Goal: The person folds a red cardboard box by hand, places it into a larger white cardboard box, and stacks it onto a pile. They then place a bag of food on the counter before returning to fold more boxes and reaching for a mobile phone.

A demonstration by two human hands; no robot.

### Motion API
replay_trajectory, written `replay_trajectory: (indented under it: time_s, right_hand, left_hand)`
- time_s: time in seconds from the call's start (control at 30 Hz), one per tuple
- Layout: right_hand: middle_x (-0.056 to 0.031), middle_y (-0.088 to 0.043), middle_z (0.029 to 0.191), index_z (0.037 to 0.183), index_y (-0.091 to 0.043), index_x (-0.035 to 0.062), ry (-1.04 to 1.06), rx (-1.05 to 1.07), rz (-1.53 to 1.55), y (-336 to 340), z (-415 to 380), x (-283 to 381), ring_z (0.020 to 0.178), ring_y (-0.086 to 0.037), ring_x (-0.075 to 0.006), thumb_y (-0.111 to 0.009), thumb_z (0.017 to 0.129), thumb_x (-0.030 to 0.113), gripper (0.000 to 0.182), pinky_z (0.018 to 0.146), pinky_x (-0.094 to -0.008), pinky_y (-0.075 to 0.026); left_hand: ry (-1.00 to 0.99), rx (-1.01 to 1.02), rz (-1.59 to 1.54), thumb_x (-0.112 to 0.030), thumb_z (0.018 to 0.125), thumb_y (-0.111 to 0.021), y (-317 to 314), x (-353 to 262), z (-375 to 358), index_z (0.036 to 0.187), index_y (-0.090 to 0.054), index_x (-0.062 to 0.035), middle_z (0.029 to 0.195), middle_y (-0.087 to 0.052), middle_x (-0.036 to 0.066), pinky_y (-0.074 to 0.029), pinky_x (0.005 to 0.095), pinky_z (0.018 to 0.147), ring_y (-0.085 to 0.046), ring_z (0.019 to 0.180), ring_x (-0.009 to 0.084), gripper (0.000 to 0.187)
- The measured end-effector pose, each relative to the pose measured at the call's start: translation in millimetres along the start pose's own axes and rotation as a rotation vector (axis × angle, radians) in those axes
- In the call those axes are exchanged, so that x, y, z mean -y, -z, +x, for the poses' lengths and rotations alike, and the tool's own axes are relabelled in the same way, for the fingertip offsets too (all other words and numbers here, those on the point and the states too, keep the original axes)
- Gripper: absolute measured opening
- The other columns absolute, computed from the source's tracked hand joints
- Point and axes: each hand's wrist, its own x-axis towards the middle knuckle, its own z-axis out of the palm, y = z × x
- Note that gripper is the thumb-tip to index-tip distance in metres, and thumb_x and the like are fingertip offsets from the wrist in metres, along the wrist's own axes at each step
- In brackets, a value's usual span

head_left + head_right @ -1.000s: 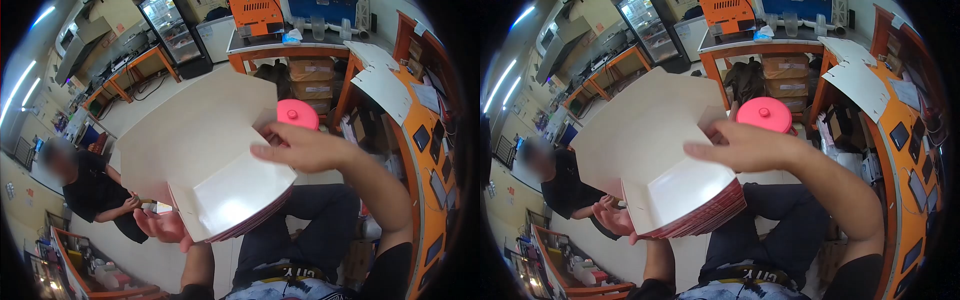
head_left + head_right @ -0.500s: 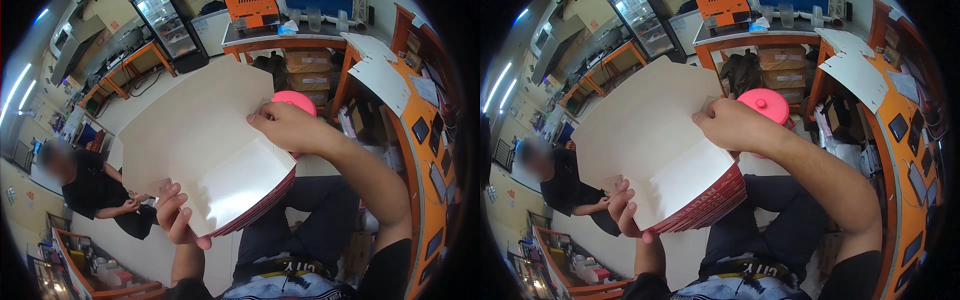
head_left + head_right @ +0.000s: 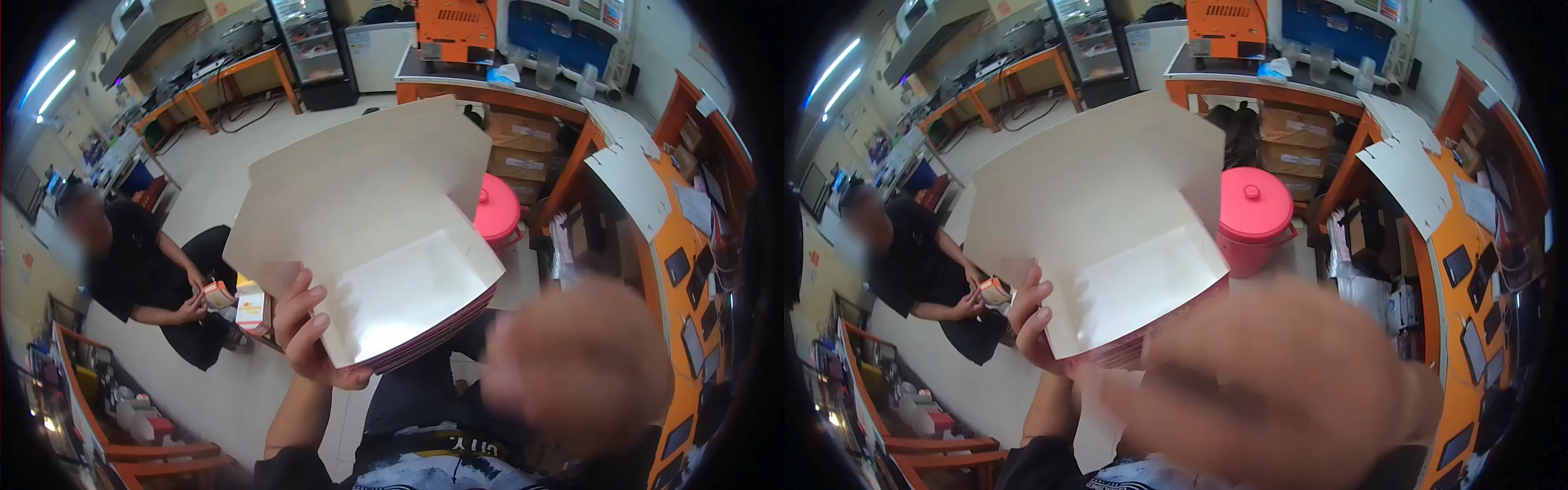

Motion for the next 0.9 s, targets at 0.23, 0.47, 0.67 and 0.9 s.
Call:
replay_trajectory:
  time_s: [0.23,0.47,0.67,0.9]
  right_hand:
    - [-0.0099,-0.048,0.136,0.141,-0.032,0.0084,-0.297,0.377,0.189,48.3,-20.7,86.6,0.127,-0.043,-0.032,-0.071,0.089,0.029,0.069,0.104,-0.0452,-0.04]
    - [-0.0125,-0.054,0.131,0.138,-0.04,0.0038,-0.208,0.292,0.27,28.5,-48.8,54.9,0.123,-0.05,-0.0279,-0.063,0.093,0.019,0.054,0.104,-0.0407,-0.041]
    - [-0.0148,-0.059,0.127,0.136,-0.046,-0.0002,-0.072,-0.277,0.438,-18.8,-83.5,-14.1,0.119,-0.056,-0.0245,-0.057,0.096,0.011,0.042,0.104,-0.0368,-0.043]
    - [-0.0124,-0.058,0.13,0.137,-0.048,-0.0013,-0.725,-0.664,0.717,-240.4,-118.8,-230.5,0.122,-0.056,-0.0203,-0.059,0.102,0.017,0.041,0.103,-0.0347,-0.044]
  left_hand:
    - [0.022,0.037,-0.025,-0.058,0.086,-0.067,5.2,4.2,0.3,0.13,-0.048,-0.0042,0.128,-0.052,0.025,-0.039,0.06,0.109,-0.049,0.129,0.0487,0.072]
    - [0.058,0.043,-0.024,-0.056,0.085,-0.069,12.2,3.9,-8.0,0.138,-0.044,-0.0048,0.137,-0.045,0.028,-0.036,0.0603,0.112,-0.044,0.135,0.0487,0.078]
    - [0.339,-0.062,-0.16,-0.057,0.087,-0.066,2.5,-13.1,-31.9,0.155,-0.019,-0.001,0.153,-0.026,0.034,-0.032,0.0569,0.115,-0.034,0.143,0.0473,0.1]
    - [0.869,-0.121,-0.388,-0.049,0.086,-0.076,6.6,-41.3,-102.9,0.15,-0.02,0.0093,0.15,-0.037,0.024,-0.038,0.0435,0.112,-0.043,0.135,0.0291,0.103]
